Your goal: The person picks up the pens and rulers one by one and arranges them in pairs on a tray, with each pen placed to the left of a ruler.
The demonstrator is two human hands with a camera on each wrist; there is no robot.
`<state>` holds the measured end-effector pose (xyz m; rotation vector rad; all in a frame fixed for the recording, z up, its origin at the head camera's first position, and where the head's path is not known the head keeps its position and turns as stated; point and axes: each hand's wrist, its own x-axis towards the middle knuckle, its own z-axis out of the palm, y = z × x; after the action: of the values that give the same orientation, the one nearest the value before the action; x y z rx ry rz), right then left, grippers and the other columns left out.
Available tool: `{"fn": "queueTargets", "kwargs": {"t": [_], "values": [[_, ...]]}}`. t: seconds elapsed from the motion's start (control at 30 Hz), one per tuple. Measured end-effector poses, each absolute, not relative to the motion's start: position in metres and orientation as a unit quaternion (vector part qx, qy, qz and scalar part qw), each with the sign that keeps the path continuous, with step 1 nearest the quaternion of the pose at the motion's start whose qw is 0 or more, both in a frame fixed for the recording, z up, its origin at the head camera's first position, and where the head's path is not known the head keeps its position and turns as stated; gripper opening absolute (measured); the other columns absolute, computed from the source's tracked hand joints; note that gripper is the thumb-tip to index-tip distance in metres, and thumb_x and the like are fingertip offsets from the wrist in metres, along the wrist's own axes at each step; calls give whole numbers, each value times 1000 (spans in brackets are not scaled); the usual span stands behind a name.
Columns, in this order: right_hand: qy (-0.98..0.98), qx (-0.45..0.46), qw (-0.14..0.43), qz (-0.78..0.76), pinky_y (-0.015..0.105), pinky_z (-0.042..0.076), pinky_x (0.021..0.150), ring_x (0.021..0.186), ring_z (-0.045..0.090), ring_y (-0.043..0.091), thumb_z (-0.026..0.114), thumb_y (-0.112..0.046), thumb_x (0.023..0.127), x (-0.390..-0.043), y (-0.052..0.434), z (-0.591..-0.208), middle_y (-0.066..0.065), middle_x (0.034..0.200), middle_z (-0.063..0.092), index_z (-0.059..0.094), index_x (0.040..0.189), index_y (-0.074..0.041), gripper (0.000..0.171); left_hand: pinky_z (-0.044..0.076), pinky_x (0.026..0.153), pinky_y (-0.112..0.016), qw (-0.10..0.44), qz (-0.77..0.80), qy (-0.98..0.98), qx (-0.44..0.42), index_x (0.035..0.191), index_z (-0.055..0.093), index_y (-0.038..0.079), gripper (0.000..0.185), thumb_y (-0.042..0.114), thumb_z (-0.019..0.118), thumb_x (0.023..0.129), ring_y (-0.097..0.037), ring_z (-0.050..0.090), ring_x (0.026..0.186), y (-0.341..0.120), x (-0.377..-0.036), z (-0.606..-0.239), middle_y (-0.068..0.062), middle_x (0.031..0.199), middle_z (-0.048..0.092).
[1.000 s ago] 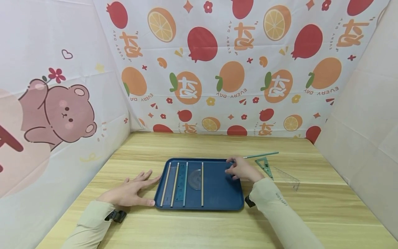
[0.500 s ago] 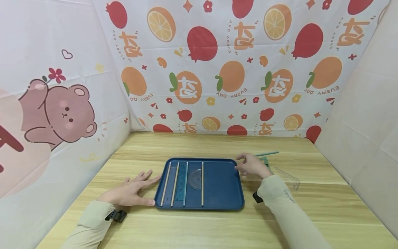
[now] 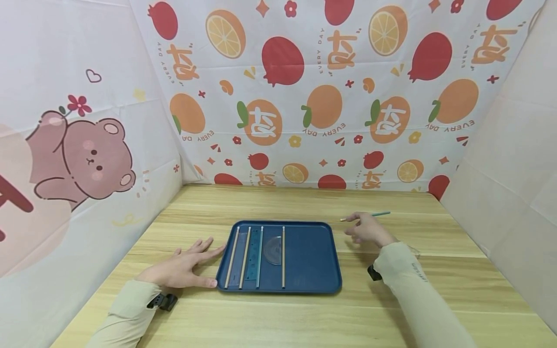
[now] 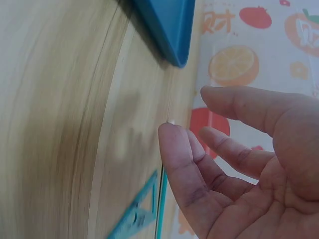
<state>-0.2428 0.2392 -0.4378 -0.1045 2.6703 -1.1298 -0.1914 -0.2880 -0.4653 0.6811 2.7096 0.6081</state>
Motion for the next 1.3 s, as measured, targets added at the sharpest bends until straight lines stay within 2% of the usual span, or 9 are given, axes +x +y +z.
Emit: {"fn": "queueTargets", "kwargs": {"t": [0.23, 0.47, 0.57, 0.67, 0.8, 0.9, 1.07, 1.17, 1.3], "values": [[922, -31, 117, -368, 43, 65, 81, 87, 76, 26, 65, -16, 106, -241, 263, -435, 30, 123, 68, 50, 149, 10, 52, 3, 115, -92, 140, 209, 939, 234, 168, 38, 30, 98, 66, 80, 88, -56, 10, 164, -288, -193, -466, -26, 179, 15], [925, -35, 113, -362, 35, 64, 75, 79, 71, 21, 68, -20, 104, -236, 292, -439, 32, 123, 65, 50, 148, 13, 58, 3, 114, -92, 140, 207, 939, 235, 168, 38, 29, 98, 66, 80, 88, -57, 10, 164, -288, -193, -466, -26, 178, 15], [927, -50, 110, -355, 35, 63, 77, 85, 70, 21, 67, -19, 103, -233, 304, -441, 36, 126, 62, 48, 147, 16, 59, 3, 114, -92, 141, 206, 939, 235, 169, 38, 29, 98, 66, 79, 88, -57, 10, 164, -288, -194, -466, -26, 179, 15], [929, -48, 100, -354, 34, 61, 76, 88, 68, 22, 68, -20, 103, -227, 312, -442, 33, 125, 66, 51, 146, 16, 59, 3, 114, -92, 141, 205, 940, 235, 168, 38, 29, 97, 66, 79, 88, -56, 10, 164, -288, -194, -467, -26, 179, 15], [927, -46, 96, -360, 33, 57, 69, 75, 61, 19, 67, -17, 105, -219, 320, -442, 24, 111, 72, 51, 147, 16, 55, 3, 115, -92, 141, 205, 940, 233, 168, 39, 30, 97, 66, 80, 88, -56, 10, 164, -288, -194, -468, -25, 179, 16], [927, -54, 90, -359, 33, 58, 66, 72, 60, 17, 66, -14, 106, -214, 323, -441, 24, 107, 73, 51, 145, 17, 52, 3, 115, -92, 142, 206, 940, 231, 168, 39, 30, 98, 67, 80, 87, -56, 10, 164, -288, -195, -468, -25, 179, 16], [931, -53, 81, -352, 39, 65, 75, 90, 72, 26, 67, -14, 105, -207, 328, -437, 32, 116, 72, 54, 141, 17, 49, 2, 115, -92, 141, 209, 940, 231, 168, 39, 29, 98, 66, 81, 87, -56, 10, 164, -287, -194, -468, -25, 179, 16], [934, -53, 82, -344, 39, 65, 78, 98, 73, 28, 68, -14, 104, -203, 333, -435, 32, 116, 72, 53, 141, 18, 51, 2, 115, -92, 141, 212, 939, 229, 168, 40, 29, 98, 65, 81, 87, -56, 10, 164, -287, -194, -467, -25, 179, 16], [939, -52, 76, -330, 36, 63, 77, 101, 72, 29, 71, -17, 103, -198, 340, -433, 29, 115, 72, 52, 143, 17, 55, 2, 115, -92, 140, 215, 939, 229, 168, 40, 29, 98, 65, 81, 86, -56, 9, 164, -286, -193, -466, -25, 179, 17]]}}
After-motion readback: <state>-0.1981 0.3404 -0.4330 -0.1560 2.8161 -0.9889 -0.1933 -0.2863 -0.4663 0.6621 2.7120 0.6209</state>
